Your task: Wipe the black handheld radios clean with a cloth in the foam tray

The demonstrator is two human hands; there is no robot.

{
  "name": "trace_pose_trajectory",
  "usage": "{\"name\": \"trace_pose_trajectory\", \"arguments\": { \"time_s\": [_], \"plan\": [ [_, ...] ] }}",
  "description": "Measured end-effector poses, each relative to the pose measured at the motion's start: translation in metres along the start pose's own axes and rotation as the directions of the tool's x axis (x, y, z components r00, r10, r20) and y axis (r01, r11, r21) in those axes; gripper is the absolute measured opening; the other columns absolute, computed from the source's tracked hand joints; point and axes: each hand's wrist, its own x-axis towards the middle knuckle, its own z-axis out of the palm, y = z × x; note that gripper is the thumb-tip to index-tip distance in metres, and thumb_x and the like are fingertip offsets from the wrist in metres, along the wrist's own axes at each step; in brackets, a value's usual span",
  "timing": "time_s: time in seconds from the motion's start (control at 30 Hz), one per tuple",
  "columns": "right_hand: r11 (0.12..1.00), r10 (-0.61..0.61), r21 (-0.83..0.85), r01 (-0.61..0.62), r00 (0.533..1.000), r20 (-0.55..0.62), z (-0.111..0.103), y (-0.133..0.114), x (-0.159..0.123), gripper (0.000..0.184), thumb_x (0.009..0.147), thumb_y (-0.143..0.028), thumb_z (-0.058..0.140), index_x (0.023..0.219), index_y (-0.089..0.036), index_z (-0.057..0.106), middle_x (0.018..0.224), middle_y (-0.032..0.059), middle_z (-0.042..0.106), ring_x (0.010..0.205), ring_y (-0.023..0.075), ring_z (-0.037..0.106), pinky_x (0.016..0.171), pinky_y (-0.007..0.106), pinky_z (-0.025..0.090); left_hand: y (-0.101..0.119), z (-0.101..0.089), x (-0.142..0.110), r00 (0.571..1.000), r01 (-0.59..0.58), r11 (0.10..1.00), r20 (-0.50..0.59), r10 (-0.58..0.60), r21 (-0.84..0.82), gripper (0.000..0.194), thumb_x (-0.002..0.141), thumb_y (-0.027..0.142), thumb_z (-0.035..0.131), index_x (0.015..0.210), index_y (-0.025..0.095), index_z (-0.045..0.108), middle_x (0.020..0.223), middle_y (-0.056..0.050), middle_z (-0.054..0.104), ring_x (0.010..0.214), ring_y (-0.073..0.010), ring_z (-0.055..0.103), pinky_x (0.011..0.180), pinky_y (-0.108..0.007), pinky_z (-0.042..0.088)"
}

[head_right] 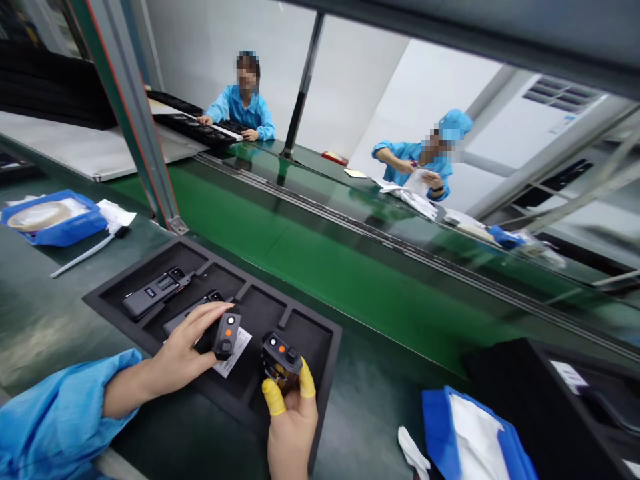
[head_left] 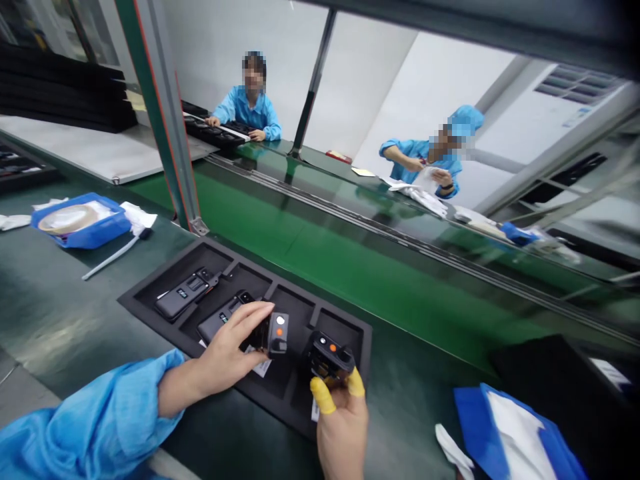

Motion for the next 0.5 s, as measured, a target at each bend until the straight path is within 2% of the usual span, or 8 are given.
{"name": "trace_pose_trajectory", "arguments": {
  "time_s": [0.07,0.13,0.2,0.23,0.3,0.37,0.43,0.5],
  "plan": [
    [0.999,0.029,0.015,-0.029,0.999,-0.018,0.002,-0.004,0.002,0.062,0.059,-0.036,0.079,0.116,-0.028,0.054,0.113,0.0013,0.065,0.105,0.0154,0.059,0.091,0.030,0.047,0.003,0.000,0.000,0.993,0.119,0.992,-0.005,-0.119,-0.042,0.078,0.065,0.025,0.080,0.135,0.026,0.046,0.138,-0.009,0.046,0.127,-0.0313,0.042,0.109,-0.042,0.032],
    [0.995,0.097,0.041,-0.095,0.994,-0.045,0.001,-0.009,0.004,0.074,0.063,-0.042,0.076,0.129,-0.028,0.045,0.116,0.0029,0.064,0.109,0.0171,0.058,0.093,0.032,0.046,0.007,0.001,0.000,0.971,0.238,0.962,0.030,-0.236,-0.131,0.098,0.062,0.028,0.081,0.145,0.025,0.029,0.141,-0.011,0.042,0.122,-0.0313,0.047,0.101,-0.042,0.041],
    [0.985,0.166,0.060,-0.165,0.986,-0.013,-0.004,-0.016,0.009,0.082,0.067,-0.046,0.072,0.138,-0.028,0.034,0.113,0.0039,0.065,0.106,0.0192,0.060,0.091,0.035,0.048,0.013,-0.001,0.001,0.943,0.332,0.921,0.104,-0.316,-0.203,0.107,0.063,0.027,0.077,0.149,0.024,0.014,0.139,-0.013,0.043,0.106,-0.0276,0.057,0.085,-0.038,0.051],
    [0.979,0.194,0.064,-0.196,0.981,0.023,-0.007,-0.020,0.012,0.085,0.068,-0.046,0.071,0.140,-0.028,0.030,0.111,0.0039,0.066,0.103,0.0198,0.062,0.090,0.037,0.049,0.016,-0.003,0.003,0.935,0.352,0.915,0.130,-0.331,-0.200,0.108,0.063,0.027,0.076,0.150,0.024,0.012,0.136,-0.013,0.045,0.100,-0.0259,0.060,0.081,-0.037,0.053],
    [0.969,0.234,0.064,-0.240,0.968,0.085,-0.012,-0.031,0.020,0.090,0.067,-0.045,0.074,0.142,-0.028,0.027,0.106,0.0032,0.068,0.098,0.0205,0.064,0.088,0.038,0.050,0.024,-0.008,0.010,0.939,0.325,0.943,0.142,-0.313,-0.069,0.105,0.062,0.029,0.076,0.149,0.023,0.017,0.134,-0.012,0.047,0.103,-0.0264,0.059,0.085,-0.037,0.051],
    [0.969,0.238,0.046,-0.243,0.966,0.103,-0.014,-0.044,0.029,0.093,0.063,-0.043,0.077,0.141,-0.028,0.029,0.101,0.0025,0.069,0.094,0.0205,0.065,0.086,0.038,0.051,0.034,-0.012,0.023,0.951,0.230,0.948,0.158,-0.267,0.220,0.101,0.062,0.034,0.077,0.147,0.023,0.024,0.132,-0.012,0.047,0.112,-0.0284,0.055,0.093,-0.038,0.046],
    [0.981,0.194,-0.004,-0.195,0.976,0.104,-0.010,-0.055,0.037,0.093,0.060,-0.040,0.077,0.139,-0.026,0.031,0.098,0.0027,0.070,0.091,0.0198,0.066,0.084,0.036,0.052,0.041,-0.012,0.040,0.940,0.125,0.856,0.217,-0.264,0.502,0.100,0.063,0.044,0.076,0.146,0.024,0.024,0.129,-0.012,0.049,0.113,-0.0303,0.056,0.093,-0.038,0.046],
    [0.989,0.127,-0.085,-0.118,0.985,0.114,-0.004,-0.058,0.046,0.094,0.059,-0.039,0.075,0.139,-0.024,0.029,0.098,0.0029,0.069,0.088,0.0183,0.066,0.082,0.035,0.052,0.043,-0.003,0.062,0.926,0.087,0.808,0.252,-0.282,0.583,0.100,0.064,0.049,0.074,0.147,0.023,0.024,0.125,-0.015,0.048,0.108,-0.0352,0.058,0.087,-0.041,0.048]
  ]
}}
